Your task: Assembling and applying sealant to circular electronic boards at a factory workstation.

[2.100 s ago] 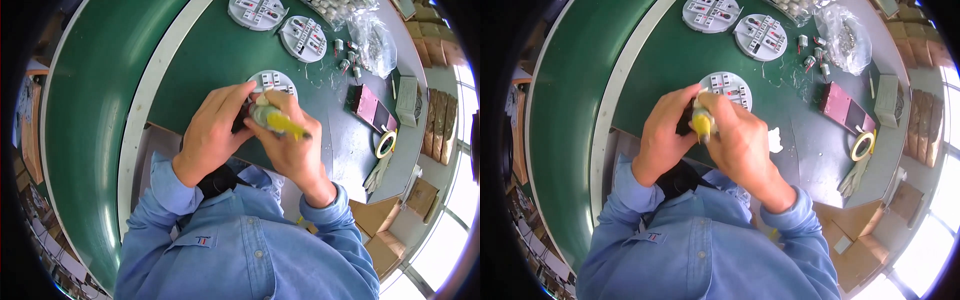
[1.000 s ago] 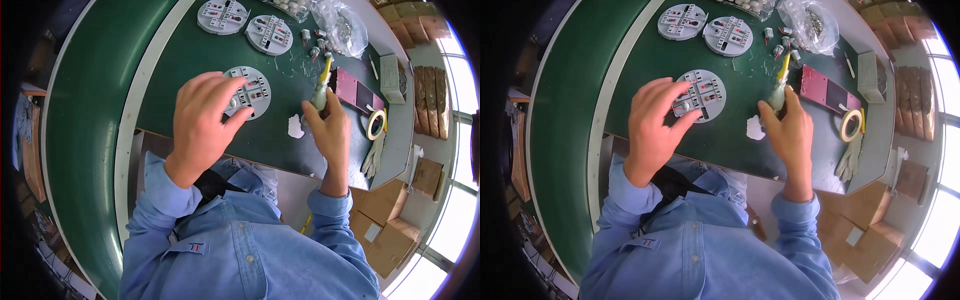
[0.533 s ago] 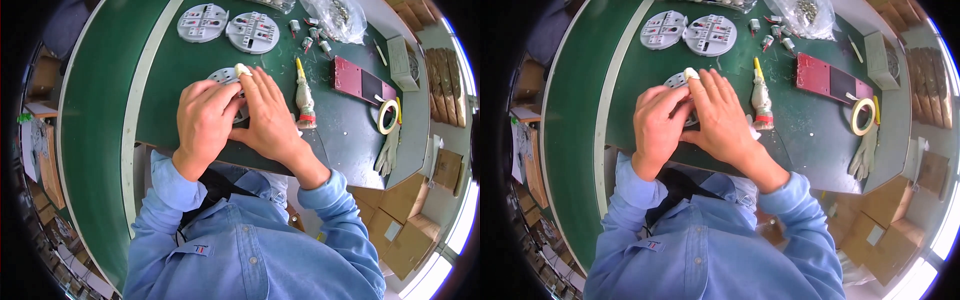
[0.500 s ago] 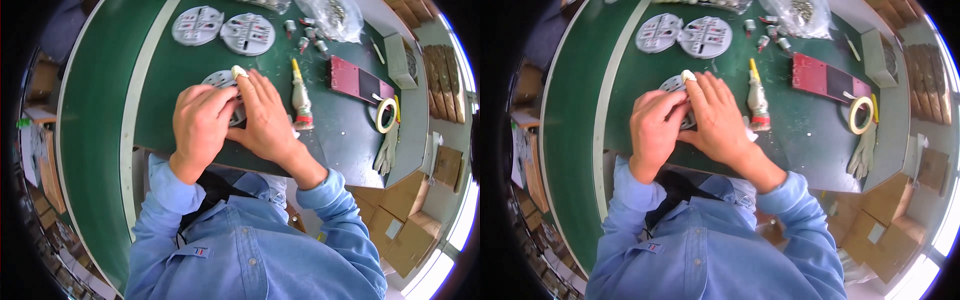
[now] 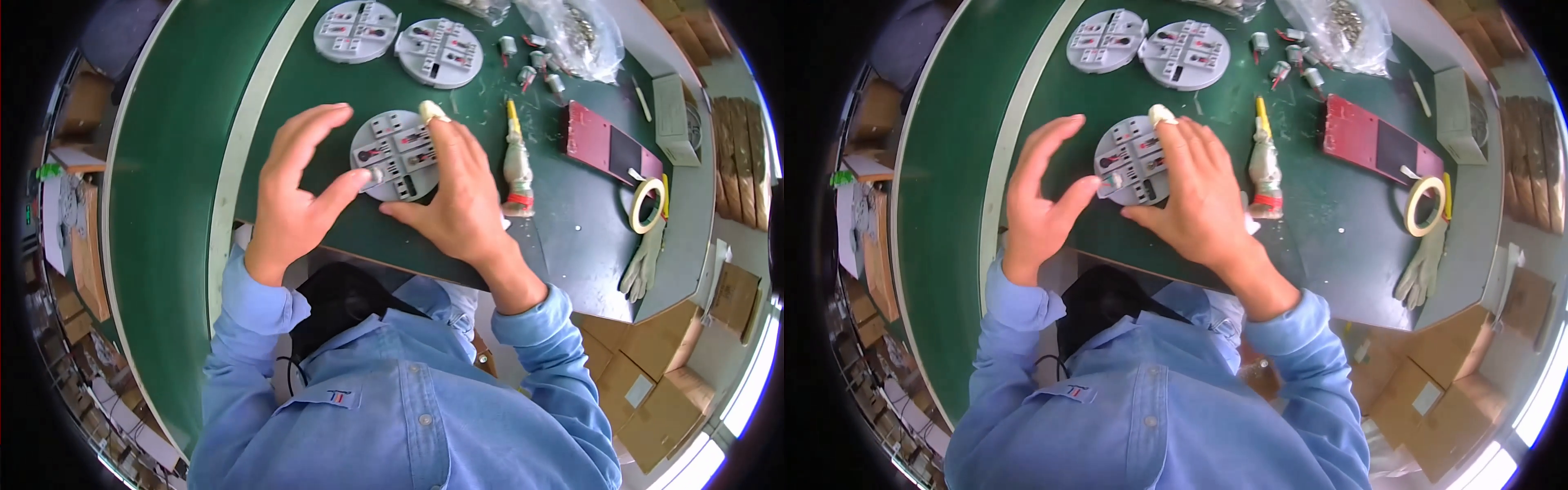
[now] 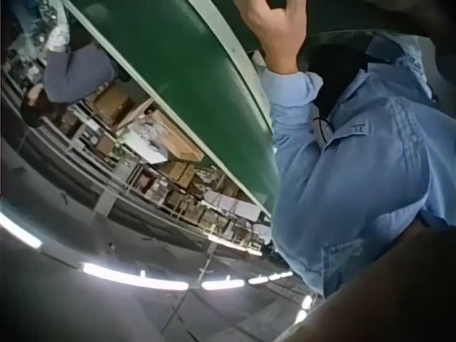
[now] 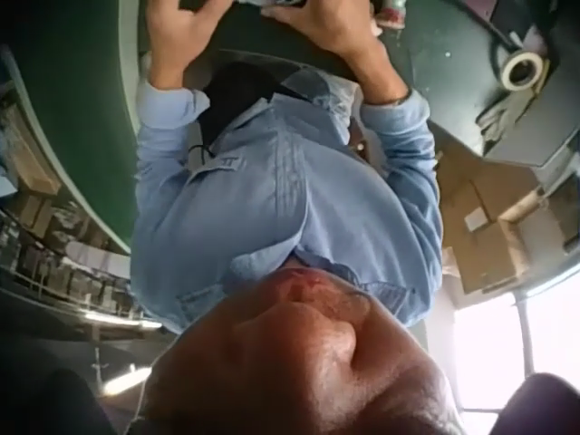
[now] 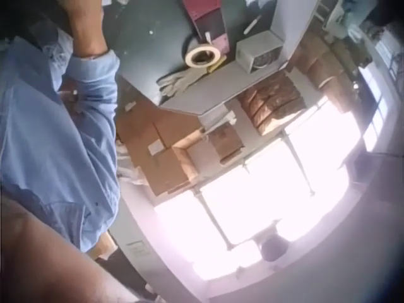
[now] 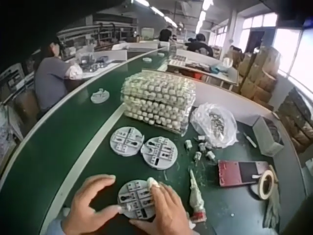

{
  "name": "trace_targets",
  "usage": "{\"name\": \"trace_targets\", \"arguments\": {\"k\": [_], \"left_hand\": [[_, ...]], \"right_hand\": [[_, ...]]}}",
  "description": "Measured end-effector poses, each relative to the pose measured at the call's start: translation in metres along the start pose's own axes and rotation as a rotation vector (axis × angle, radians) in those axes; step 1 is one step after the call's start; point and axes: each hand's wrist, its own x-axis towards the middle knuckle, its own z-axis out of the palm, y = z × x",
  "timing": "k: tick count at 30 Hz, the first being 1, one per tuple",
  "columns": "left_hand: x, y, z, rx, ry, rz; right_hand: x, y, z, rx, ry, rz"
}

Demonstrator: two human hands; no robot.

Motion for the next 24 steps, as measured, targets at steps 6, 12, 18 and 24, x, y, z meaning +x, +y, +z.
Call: {"name": "trace_targets", "arguments": {"k": [6,12,18,24], "left_hand": [[-0.021,0.016,-0.013,0.34,-0.145,0.203],[-0.015,-0.002,-0.019,0.032,-0.039,0.175],[-0.015,-0.013,-0.018,-0.581,-0.096,-0.543],[-0.01,-0.015,-0.012,-0.587,-0.055,-0.537]], "right_hand": [[-0.003,-0.009,-0.003,0.021,-0.036,-0.004],[-0.002,-0.028,-0.05,0.364,-0.178,0.242],[-0.023,0.007,-0.059,0.404,0.122,0.309],[-0.025,-0.002,-0.034,0.297,0.09,0.363]]}}
